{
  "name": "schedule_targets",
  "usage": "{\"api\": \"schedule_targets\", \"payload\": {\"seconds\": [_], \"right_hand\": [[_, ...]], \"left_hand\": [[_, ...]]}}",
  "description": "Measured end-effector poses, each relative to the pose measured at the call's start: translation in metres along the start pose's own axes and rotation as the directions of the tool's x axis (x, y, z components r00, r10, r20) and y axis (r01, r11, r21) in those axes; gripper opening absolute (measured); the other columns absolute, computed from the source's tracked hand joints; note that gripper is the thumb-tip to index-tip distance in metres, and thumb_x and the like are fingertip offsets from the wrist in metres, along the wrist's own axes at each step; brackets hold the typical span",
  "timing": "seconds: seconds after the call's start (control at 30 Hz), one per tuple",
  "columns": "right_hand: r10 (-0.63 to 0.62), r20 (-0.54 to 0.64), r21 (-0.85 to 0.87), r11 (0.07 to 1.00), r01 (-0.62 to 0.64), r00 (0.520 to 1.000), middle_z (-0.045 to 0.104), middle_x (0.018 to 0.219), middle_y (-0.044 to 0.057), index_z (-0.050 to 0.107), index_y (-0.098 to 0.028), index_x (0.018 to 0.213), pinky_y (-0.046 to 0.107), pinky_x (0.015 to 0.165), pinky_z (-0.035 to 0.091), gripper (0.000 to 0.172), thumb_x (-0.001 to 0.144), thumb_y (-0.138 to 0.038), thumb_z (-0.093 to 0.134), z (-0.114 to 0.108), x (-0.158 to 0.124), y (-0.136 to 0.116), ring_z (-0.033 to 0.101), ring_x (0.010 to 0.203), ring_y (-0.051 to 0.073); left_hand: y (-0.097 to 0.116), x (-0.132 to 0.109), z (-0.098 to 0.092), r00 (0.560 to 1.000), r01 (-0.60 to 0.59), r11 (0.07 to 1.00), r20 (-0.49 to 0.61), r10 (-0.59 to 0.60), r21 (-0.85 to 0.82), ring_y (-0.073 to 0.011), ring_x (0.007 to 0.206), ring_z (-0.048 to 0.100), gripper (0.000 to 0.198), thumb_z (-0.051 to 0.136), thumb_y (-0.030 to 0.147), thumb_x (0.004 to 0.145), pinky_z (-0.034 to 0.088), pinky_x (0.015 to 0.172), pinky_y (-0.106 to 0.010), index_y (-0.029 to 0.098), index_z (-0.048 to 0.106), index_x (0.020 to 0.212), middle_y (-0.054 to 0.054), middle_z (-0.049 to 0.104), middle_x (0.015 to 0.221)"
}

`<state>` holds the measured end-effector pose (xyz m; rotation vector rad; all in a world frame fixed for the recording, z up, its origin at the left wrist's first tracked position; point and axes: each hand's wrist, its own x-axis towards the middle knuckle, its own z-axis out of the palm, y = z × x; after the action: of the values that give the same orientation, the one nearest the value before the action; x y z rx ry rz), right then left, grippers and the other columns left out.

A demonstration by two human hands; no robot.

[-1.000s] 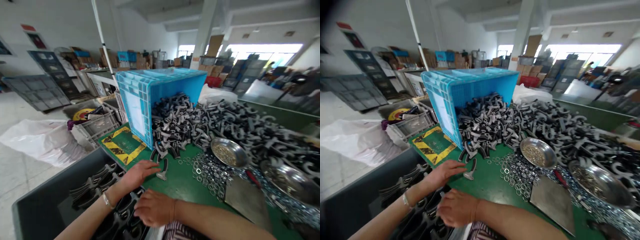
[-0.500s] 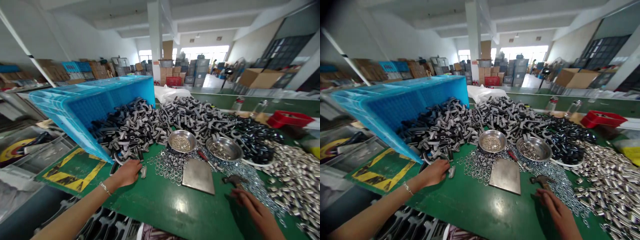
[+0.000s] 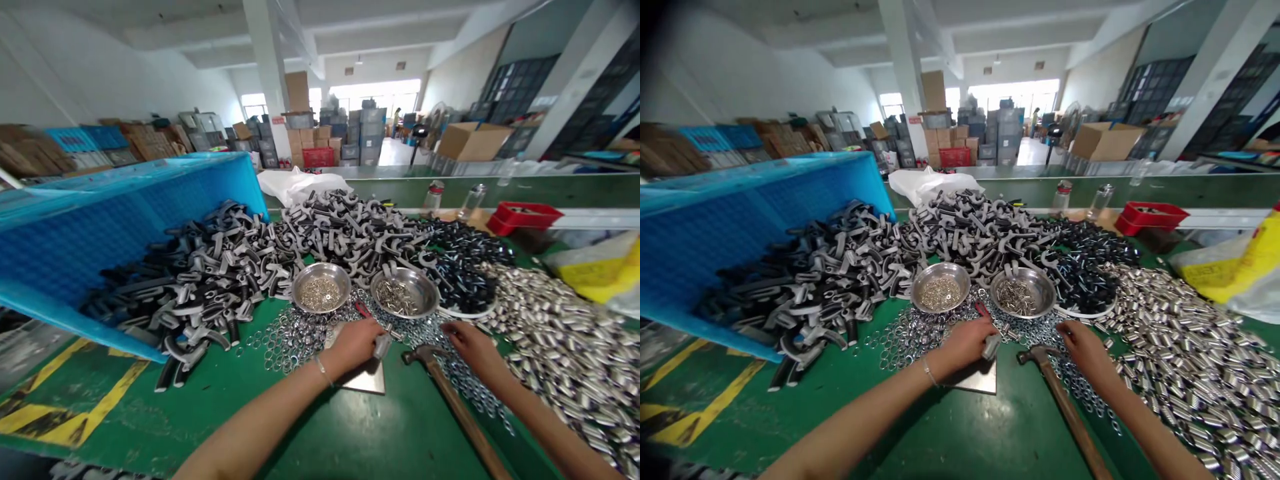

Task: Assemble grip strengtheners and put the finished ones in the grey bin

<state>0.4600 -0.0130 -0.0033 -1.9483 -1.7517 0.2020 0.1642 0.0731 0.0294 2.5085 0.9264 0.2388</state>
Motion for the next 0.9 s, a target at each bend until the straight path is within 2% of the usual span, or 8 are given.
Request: {"api": "schedule_targets", "payload": {"seconds": [0.1, 0.23, 0.4, 0.53, 0.63, 0.7, 0.77, 0.9], "right_hand": [[-0.081, 0.066, 0.018, 0.997, 0.080, 0.995, 0.074, 0.093, 0.008, 0.072, -0.022, 0.093, 0.037, 0.084, 0.051, 0.027, 0.089, -0.032, 0.047, 0.015, 0.002, -0.026, 0.067, 0.089, 0.025], [-0.134, 0.093, 0.008, 0.991, 0.134, 0.987, 0.072, 0.098, 0.010, 0.071, -0.021, 0.097, 0.040, 0.089, 0.045, 0.019, 0.088, -0.030, 0.057, 0.043, 0.001, -0.063, 0.061, 0.097, 0.028], [-0.113, 0.065, 0.022, 0.993, 0.112, 0.991, 0.067, 0.097, 0.013, 0.067, -0.019, 0.091, 0.043, 0.086, 0.042, 0.013, 0.088, -0.029, 0.059, 0.066, 0.008, -0.084, 0.057, 0.097, 0.032], [-0.069, 0.047, 0.091, 0.994, 0.064, 0.997, 0.067, 0.093, 0.012, 0.062, -0.020, 0.092, 0.041, 0.081, 0.044, 0.015, 0.092, -0.032, 0.052, 0.068, 0.009, -0.081, 0.060, 0.089, 0.029], [0.035, 0.046, 0.273, 0.961, -0.046, 0.998, 0.069, 0.094, 0.010, 0.057, -0.021, 0.100, 0.039, 0.076, 0.048, 0.020, 0.094, -0.039, 0.049, 0.061, 0.004, -0.080, 0.063, 0.084, 0.026], [0.144, 0.133, 0.531, 0.825, -0.193, 0.981, 0.070, 0.092, 0.008, 0.055, -0.023, 0.100, 0.036, 0.069, 0.050, 0.025, 0.094, -0.046, 0.050, 0.054, 0.000, -0.082, 0.065, 0.075, 0.023], [0.207, 0.216, 0.664, 0.686, -0.299, 0.954, 0.070, 0.085, 0.005, 0.054, -0.024, 0.095, 0.033, 0.060, 0.049, 0.029, 0.091, -0.052, 0.053, 0.047, -0.001, -0.087, 0.063, 0.065, 0.020], [0.191, 0.200, 0.603, 0.749, -0.275, 0.961, 0.064, 0.068, 0.000, 0.055, -0.024, 0.084, 0.030, 0.052, 0.044, 0.028, 0.086, -0.052, 0.059, 0.039, 0.002, -0.096, 0.056, 0.053, 0.016]], "left_hand": [[0.018, 0.037, 0.018, 1.000, 0.021, 0.983, 0.014, -0.024, 0.184, -0.0239, 0.095, 0.065, 0.025, 0.045, 0.010, 0.091, 0.051, 0.083, -0.034, 0.015, 0.066, 0.103, -0.012, 0.065, 0.107], [0.022, 0.051, 0.027, 0.996, 0.079, 0.964, 0.010, -0.085, 0.255, -0.0263, 0.094, 0.066, 0.027, 0.039, 0.010, 0.094, 0.053, 0.082, -0.038, 0.012, 0.062, 0.108, -0.016, 0.063, 0.108], [-0.007, 0.024, 0.012, 0.978, 0.205, 0.927, -0.037, -0.204, 0.313, -0.0251, 0.096, 0.065, 0.027, 0.042, 0.006, 0.091, 0.052, 0.084, -0.037, 0.011, 0.062, 0.108, -0.017, 0.062, 0.107], [-0.040, -0.014, 0.001, 0.935, 0.338, 0.925, -0.177, -0.309, 0.175, -0.0214, 0.098, 0.064, 0.033, 0.046, 0.007, 0.089, 0.050, 0.086, -0.032, 0.019, 0.060, 0.116, -0.010, 0.064, 0.110], [-0.050, -0.031, -0.001, 0.949, 0.267, 0.961, -0.192, -0.250, 0.068, -0.0188, 0.099, 0.062, 0.033, 0.048, 0.005, 0.087, 0.049, 0.089, -0.029, 0.021, 0.063, 0.112, -0.006, 0.065, 0.107], [-0.047, -0.027, 0.000, 0.981, 0.156, 0.982, -0.135, -0.141, 0.107, -0.0185, 0.101, 0.061, 0.034, 0.050, 0.006, 0.087, 0.048, 0.090, -0.029, 0.022, 0.063, 0.114, -0.005, 0.064, 0.109], [-0.038, -0.012, 0.001, 0.996, 0.082, 0.975, -0.052, -0.073, 0.207, -0.0203, 0.101, 0.062, 0.028, 0.051, 0.010, 0.089, 0.049, 0.089, -0.031, 0.020, 0.064, 0.112, -0.006, 0.064, 0.108], [-0.021, 0.029, 0.003, 0.996, 0.048, 0.949, 0.051, -0.067, 0.311, -0.0257, 0.094, 0.066, 0.021, 0.048, 0.012, 0.092, 0.052, 0.083, -0.036, 0.013, 0.068, 0.099, -0.013, 0.065, 0.099]]}}
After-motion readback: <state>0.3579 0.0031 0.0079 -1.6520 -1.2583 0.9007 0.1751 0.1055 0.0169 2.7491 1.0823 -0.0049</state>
